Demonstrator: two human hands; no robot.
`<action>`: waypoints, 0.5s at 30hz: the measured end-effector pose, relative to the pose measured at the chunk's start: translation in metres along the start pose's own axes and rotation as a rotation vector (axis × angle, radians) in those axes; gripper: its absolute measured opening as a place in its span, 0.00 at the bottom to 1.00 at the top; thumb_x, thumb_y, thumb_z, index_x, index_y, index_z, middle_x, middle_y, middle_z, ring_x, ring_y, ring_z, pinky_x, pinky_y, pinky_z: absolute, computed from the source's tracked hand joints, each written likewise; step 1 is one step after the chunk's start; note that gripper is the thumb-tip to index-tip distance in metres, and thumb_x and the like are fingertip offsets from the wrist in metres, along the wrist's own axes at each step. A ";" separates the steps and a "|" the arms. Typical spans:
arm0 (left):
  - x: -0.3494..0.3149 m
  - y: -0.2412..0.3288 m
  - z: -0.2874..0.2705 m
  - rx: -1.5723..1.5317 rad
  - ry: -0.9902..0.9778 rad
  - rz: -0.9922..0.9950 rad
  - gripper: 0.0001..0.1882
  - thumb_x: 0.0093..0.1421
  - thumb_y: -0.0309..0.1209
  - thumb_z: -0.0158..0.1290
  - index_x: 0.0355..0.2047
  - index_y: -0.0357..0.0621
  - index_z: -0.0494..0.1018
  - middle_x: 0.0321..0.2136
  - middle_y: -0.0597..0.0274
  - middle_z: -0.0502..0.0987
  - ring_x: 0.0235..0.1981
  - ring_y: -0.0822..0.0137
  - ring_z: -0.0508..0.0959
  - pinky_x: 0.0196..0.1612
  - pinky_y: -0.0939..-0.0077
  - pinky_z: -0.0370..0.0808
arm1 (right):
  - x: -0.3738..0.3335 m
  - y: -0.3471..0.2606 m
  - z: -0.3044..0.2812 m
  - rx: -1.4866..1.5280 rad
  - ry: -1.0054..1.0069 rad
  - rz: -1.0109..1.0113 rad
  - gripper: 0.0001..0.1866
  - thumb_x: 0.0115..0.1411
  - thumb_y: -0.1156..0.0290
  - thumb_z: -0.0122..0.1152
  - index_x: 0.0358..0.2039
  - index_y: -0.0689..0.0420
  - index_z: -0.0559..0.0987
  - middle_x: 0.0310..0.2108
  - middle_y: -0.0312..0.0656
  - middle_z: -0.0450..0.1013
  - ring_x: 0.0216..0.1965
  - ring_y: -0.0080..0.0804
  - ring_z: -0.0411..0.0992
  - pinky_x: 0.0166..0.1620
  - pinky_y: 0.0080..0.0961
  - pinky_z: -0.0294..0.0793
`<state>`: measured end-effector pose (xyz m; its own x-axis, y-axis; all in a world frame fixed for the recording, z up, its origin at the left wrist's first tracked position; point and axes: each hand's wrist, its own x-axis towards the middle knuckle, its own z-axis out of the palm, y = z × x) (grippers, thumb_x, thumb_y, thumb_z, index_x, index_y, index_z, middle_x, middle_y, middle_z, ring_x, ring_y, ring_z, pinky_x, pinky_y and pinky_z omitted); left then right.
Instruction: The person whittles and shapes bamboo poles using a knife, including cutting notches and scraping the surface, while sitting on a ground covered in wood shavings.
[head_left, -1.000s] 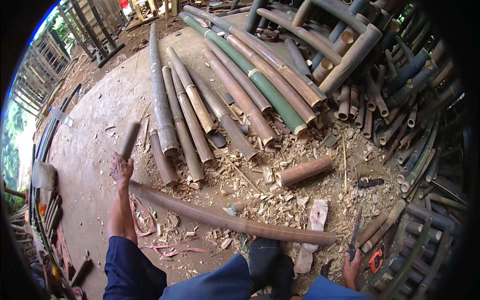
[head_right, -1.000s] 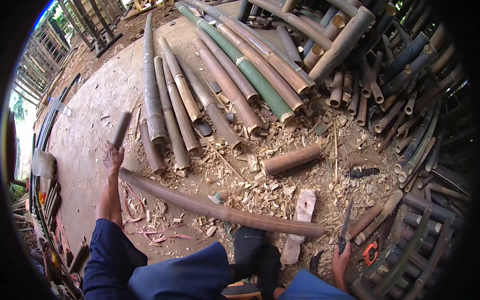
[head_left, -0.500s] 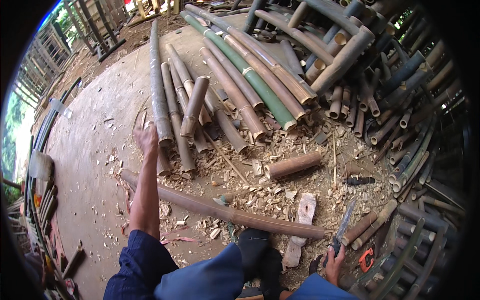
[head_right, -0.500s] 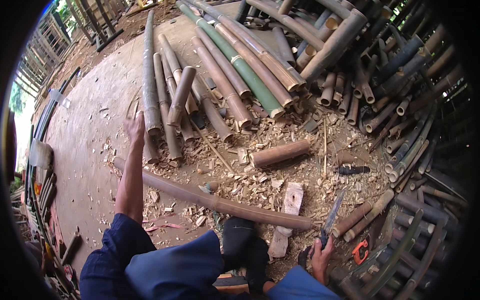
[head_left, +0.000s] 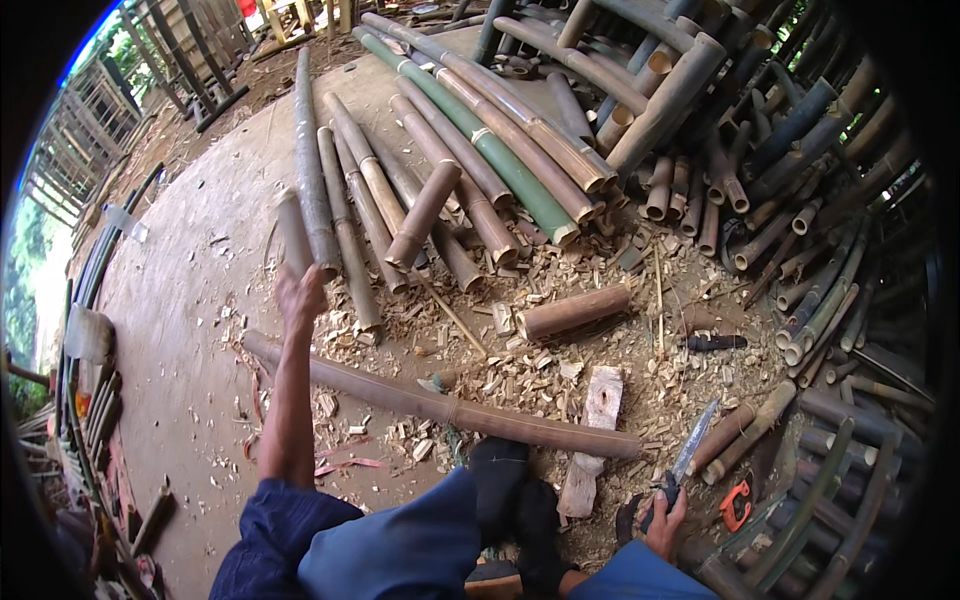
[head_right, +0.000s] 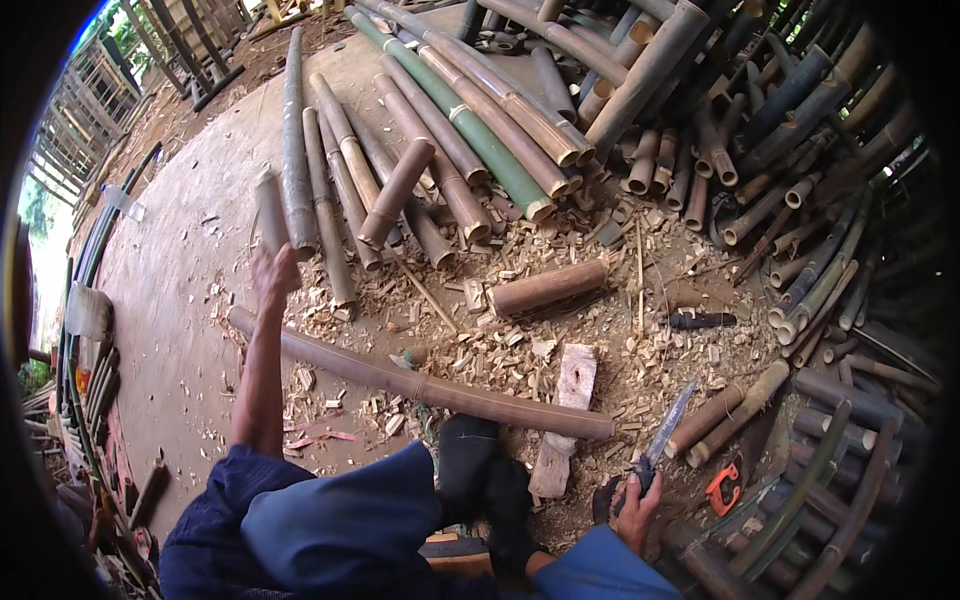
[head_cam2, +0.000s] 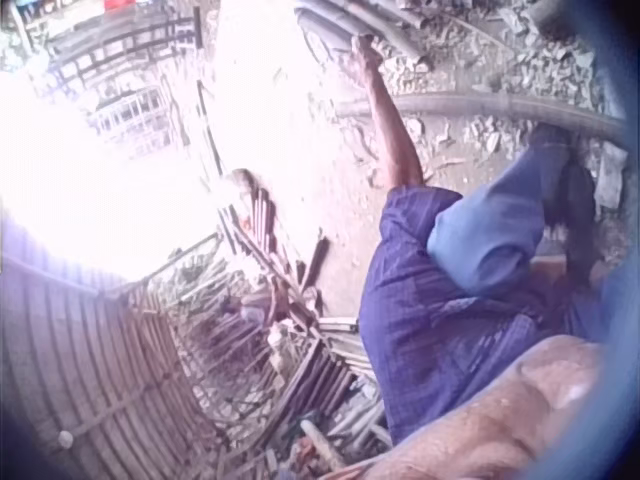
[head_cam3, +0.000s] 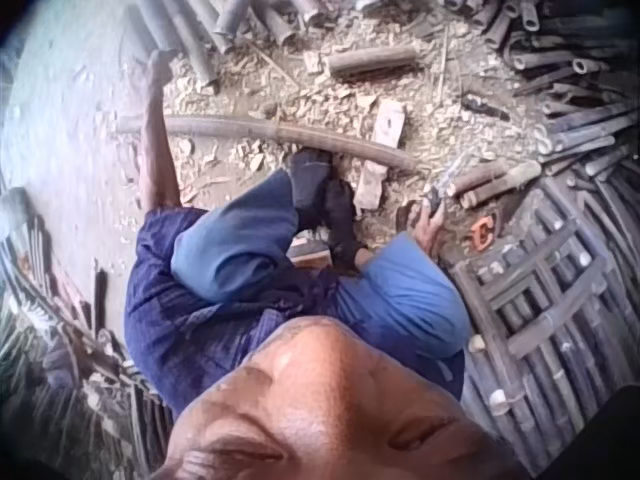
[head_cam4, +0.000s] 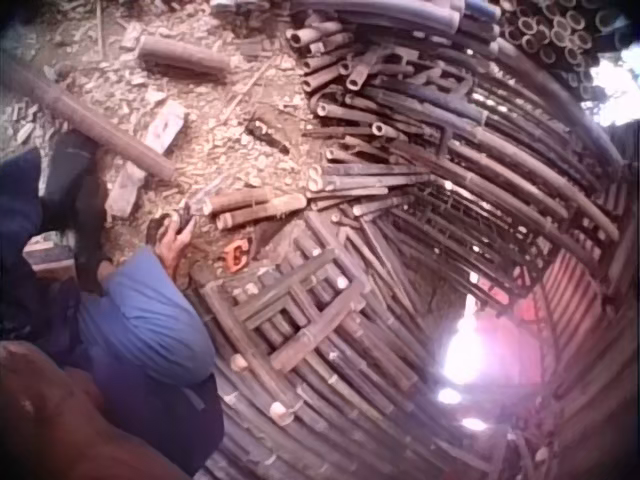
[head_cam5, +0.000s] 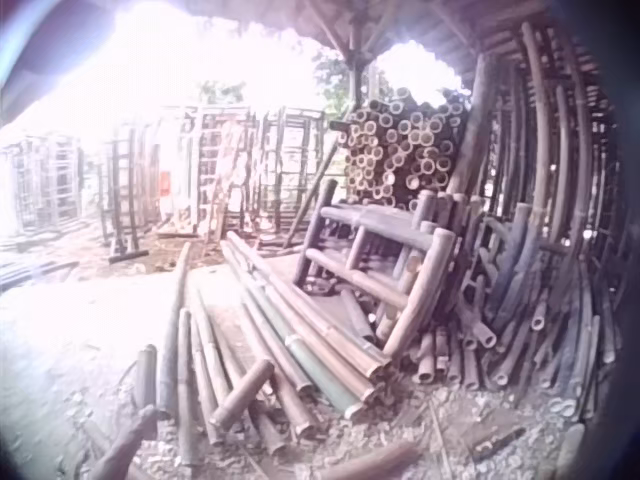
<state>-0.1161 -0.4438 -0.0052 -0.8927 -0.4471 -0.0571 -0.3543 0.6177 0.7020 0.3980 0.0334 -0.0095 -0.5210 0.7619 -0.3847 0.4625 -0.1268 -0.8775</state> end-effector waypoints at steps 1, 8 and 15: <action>0.007 0.017 0.002 -0.014 -0.071 0.000 0.26 0.56 0.41 0.57 0.48 0.33 0.72 0.38 0.44 0.77 0.38 0.54 0.80 0.43 0.55 0.79 | 0.003 0.003 0.003 -0.002 -0.012 0.000 0.15 0.73 0.68 0.56 0.56 0.57 0.68 0.27 0.34 0.69 0.22 0.20 0.68 0.24 0.22 0.69; -0.038 0.119 0.103 0.263 -0.342 0.309 0.49 0.56 0.48 0.65 0.69 0.42 0.54 0.57 0.36 0.67 0.58 0.41 0.74 0.55 0.45 0.77 | 0.009 0.002 0.015 -0.042 -0.045 -0.031 0.15 0.74 0.65 0.55 0.54 0.58 0.68 0.26 0.36 0.69 0.22 0.22 0.68 0.24 0.23 0.70; -0.008 0.103 0.170 0.145 -0.159 0.196 0.48 0.57 0.50 0.61 0.64 0.28 0.53 0.52 0.27 0.76 0.52 0.38 0.81 0.56 0.49 0.78 | 0.012 0.007 0.022 0.080 -0.126 -0.055 0.11 0.73 0.68 0.55 0.50 0.57 0.67 0.25 0.34 0.68 0.18 0.21 0.66 0.22 0.23 0.68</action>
<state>-0.1927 -0.2667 -0.0534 -0.9764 -0.2103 -0.0488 -0.1967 0.7733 0.6027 0.3791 0.0276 -0.0268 -0.6319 0.6844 -0.3637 0.3746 -0.1411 -0.9164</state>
